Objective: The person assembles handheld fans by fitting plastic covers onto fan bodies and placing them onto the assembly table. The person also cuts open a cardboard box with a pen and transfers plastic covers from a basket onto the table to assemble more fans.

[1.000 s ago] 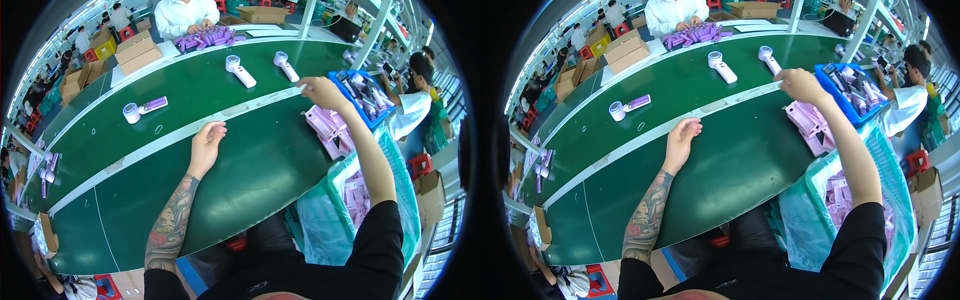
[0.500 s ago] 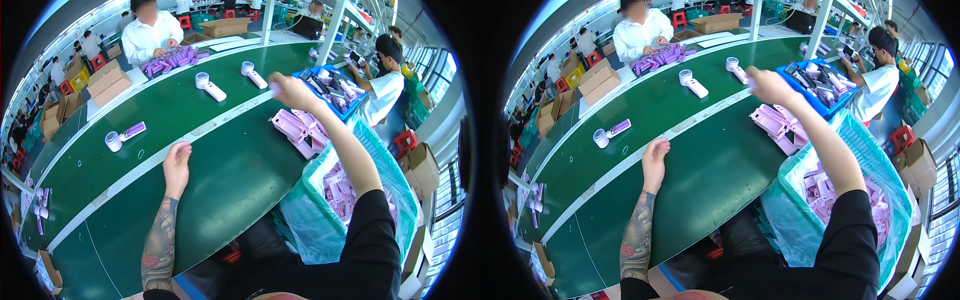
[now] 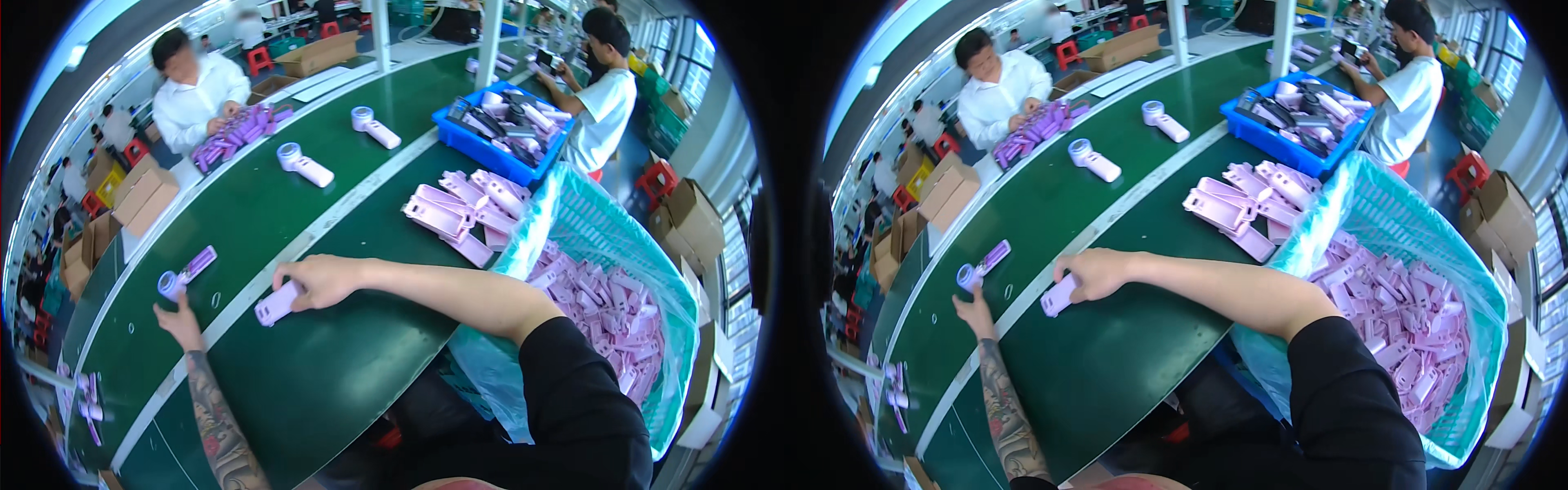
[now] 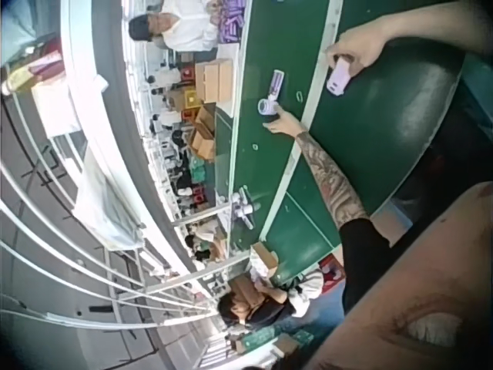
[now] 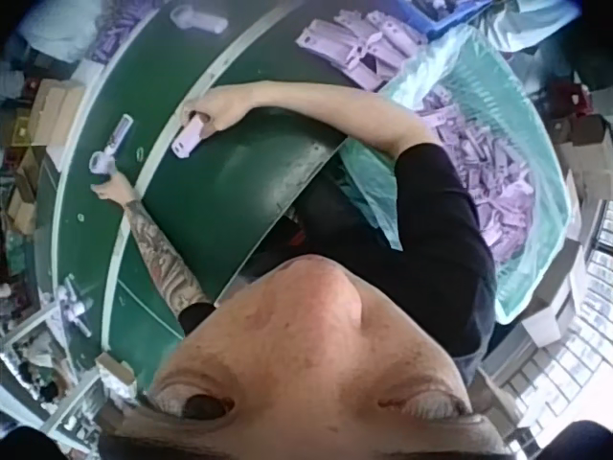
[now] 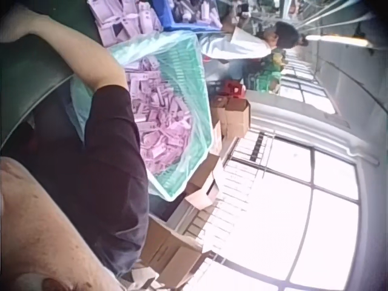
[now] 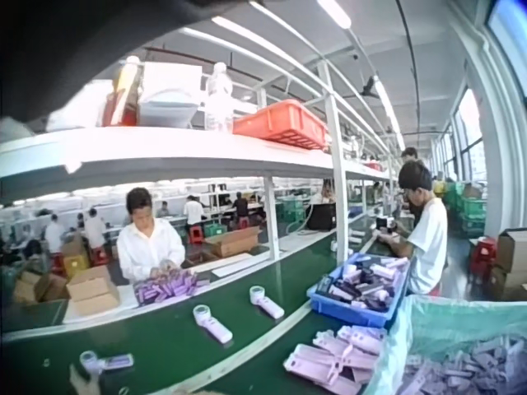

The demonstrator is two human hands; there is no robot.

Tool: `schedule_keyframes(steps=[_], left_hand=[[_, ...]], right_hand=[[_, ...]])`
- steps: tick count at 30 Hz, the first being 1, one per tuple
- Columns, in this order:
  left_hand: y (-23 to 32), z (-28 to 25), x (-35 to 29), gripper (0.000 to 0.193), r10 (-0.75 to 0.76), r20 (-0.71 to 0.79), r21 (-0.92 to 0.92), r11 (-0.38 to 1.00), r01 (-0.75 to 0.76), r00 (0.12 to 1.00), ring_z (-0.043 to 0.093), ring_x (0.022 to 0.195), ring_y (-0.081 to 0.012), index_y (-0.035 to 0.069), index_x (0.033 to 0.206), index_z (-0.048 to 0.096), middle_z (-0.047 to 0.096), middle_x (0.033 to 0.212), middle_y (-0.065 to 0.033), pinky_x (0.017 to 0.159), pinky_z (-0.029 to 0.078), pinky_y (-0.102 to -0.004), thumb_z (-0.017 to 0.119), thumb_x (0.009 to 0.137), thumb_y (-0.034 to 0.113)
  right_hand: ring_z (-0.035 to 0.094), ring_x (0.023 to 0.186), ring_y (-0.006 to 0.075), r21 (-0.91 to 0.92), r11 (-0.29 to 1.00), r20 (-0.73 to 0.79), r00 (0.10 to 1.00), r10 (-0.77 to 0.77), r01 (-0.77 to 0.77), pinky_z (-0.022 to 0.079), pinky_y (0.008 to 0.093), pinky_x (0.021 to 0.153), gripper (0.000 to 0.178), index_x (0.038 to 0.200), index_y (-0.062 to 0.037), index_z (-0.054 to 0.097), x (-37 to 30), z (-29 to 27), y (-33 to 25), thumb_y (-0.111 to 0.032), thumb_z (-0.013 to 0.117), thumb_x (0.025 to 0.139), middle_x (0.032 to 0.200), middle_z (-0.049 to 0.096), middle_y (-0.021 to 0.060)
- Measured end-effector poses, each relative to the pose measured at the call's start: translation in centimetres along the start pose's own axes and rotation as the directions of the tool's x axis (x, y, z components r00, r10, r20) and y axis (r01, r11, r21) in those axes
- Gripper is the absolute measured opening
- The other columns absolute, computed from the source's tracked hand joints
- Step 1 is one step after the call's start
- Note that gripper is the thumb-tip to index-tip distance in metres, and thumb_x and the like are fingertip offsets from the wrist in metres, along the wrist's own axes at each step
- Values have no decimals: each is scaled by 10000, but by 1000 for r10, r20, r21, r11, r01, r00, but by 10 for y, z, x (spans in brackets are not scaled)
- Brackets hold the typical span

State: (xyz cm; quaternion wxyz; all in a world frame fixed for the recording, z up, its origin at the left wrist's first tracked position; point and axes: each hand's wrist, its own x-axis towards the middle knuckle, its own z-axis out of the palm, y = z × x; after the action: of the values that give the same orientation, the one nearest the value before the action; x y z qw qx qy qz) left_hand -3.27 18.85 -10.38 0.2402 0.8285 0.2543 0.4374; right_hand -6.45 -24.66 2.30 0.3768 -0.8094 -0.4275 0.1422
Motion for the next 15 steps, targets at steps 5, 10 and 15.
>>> schedule_keyframes(steps=[5, 10, 15], left_hand=[[-7, 13, 53, 927, -67, 311, -165, 979, 123, 948, 515, 1290, -345, -72, 1508, 325, 476, 1438, -284, 1110, 395, -377, 758, 881, 456], [44, 2, 50, 717, 36, 519, -351, 920, 175, 854, 605, 1167, -251, -53, 1406, 469, 597, 1318, -192, 1047, 449, -314, 779, 892, 340], [71, -17, 26, 567, 19, 607, -373, 890, 264, 795, 609, 1134, -223, -36, 1308, 544, 615, 1259, -160, 1011, 473, -303, 779, 903, 284]], right_hand=[[619, 1015, 321, -401, 910, -76, 986, -148, 106, 518, 424, 864, 434, 1215, -81, 567, 4, 26, 14, -197, 726, 828, 1067, 632, 130], [599, 1018, 327, -496, 838, -192, 912, -363, 229, 509, 426, 871, 373, 1134, -76, 590, -5, 40, 7, -186, 737, 810, 1120, 591, 159], [617, 964, 312, -515, 811, -160, 898, -409, 277, 514, 412, 830, 318, 1086, -75, 596, -1, 52, 11, -183, 710, 809, 1056, 615, 150]])
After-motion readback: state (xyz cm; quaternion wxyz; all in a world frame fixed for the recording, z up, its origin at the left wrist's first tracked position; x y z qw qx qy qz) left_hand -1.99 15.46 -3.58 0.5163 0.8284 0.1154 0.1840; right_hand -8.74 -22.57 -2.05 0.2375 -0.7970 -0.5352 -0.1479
